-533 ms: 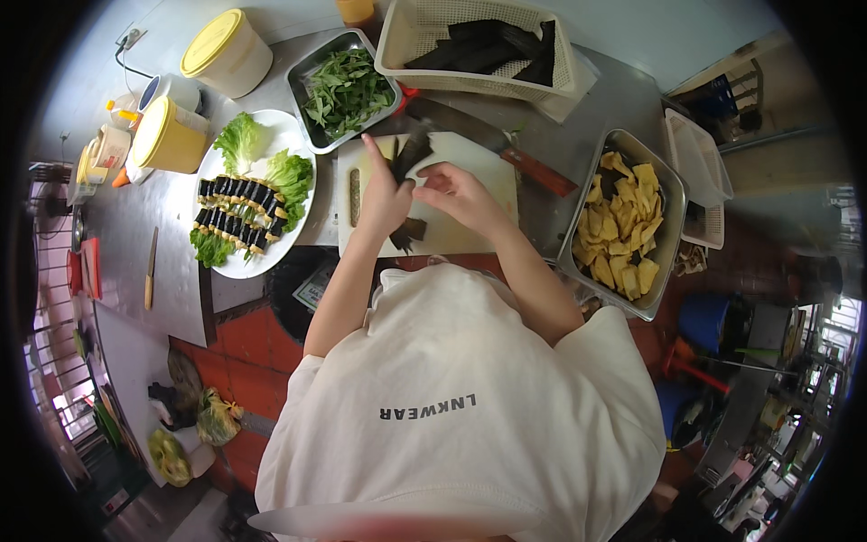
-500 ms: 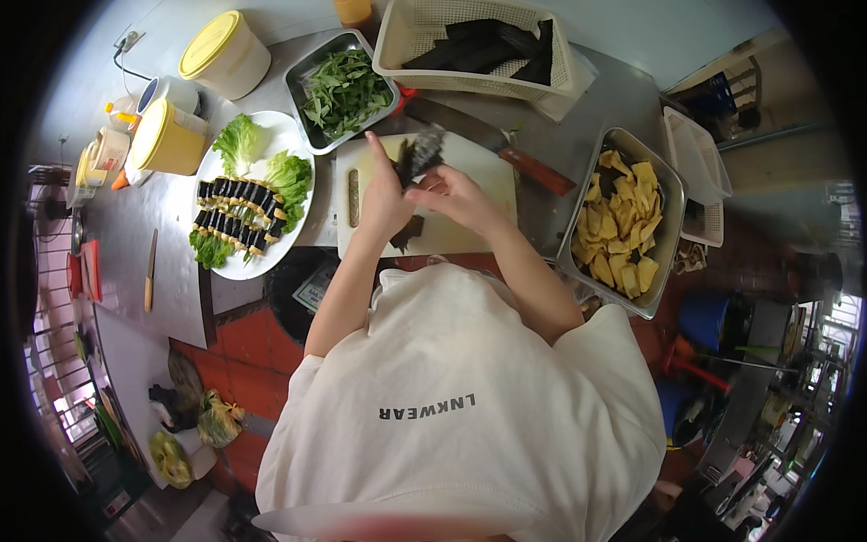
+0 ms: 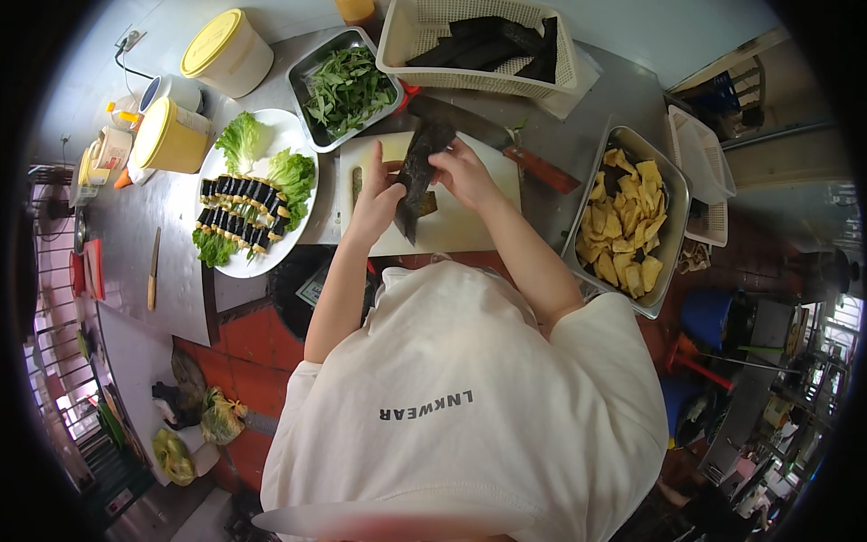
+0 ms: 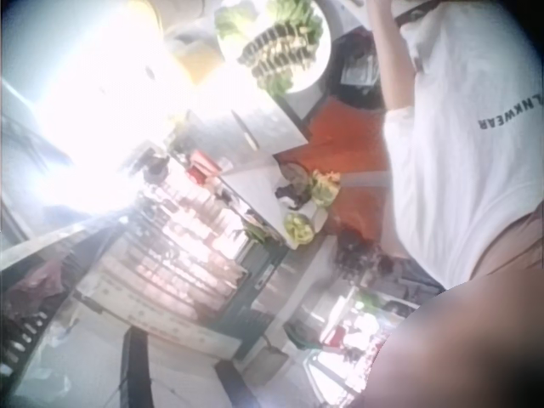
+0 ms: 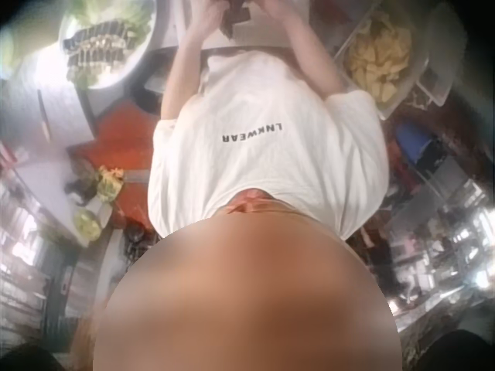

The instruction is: The person assembles sushi rolls by placing a sheet of nori on a cutting board, adding a slice of egg omelet and a green vegetable, then rolling the nori around the fillings. The finished rolls are placed on a plate with lettuce.

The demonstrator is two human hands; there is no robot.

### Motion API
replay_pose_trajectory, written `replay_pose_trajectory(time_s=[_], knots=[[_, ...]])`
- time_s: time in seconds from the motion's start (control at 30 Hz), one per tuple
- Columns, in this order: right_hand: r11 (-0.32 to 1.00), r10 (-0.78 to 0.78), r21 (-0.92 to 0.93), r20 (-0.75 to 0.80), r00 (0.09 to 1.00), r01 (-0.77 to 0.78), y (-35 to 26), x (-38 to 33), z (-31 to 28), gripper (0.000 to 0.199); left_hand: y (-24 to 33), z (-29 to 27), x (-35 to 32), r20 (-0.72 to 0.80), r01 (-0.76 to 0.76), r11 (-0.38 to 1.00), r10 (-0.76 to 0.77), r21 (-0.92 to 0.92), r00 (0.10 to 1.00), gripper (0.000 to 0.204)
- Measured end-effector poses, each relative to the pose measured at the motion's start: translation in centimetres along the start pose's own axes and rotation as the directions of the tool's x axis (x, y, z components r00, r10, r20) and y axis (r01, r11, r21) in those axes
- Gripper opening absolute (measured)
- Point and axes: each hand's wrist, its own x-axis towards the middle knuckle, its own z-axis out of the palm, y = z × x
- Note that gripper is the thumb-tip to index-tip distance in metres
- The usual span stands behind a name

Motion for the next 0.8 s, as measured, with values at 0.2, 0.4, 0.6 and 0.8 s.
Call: replay_pose_trajectory(time_s=[0.2, 0.4, 0.6, 0.8], knots=[[0.989, 0.094, -0.107, -0.075, 0.993, -0.101, -1.1, 1.5, 1.8, 0.024, -2.8, -1.1, 1.1, 0.081, 0.183, 0.969, -0.171, -0.168, 0.982, 0.06], [0.885, 0.096, -0.453, -0.043, 0.995, -0.105, -1.1, 3.8, 0.0, 0.017, -0.7, 0.4, -0.1, 0.046, 0.278, 0.905, -0.278, -0.322, 0.959, 0.055], [0.697, 0.15, -0.693, -0.109, 0.983, -0.184, 0.6, 6.2, -1.4, 0.02, -5.3, 1.5, -3.1, -0.026, 0.219, 0.955, -0.229, -0.201, 0.973, 0.063], [0.053, -0.26, -0.964, 0.237, 0.936, 0.259, 3.3, 5.9, -2.0, 0.044, -4.4, 1.8, -5.1, -0.107, 0.14, 0.68, -0.09, 0.72, 0.99, 0.088]])
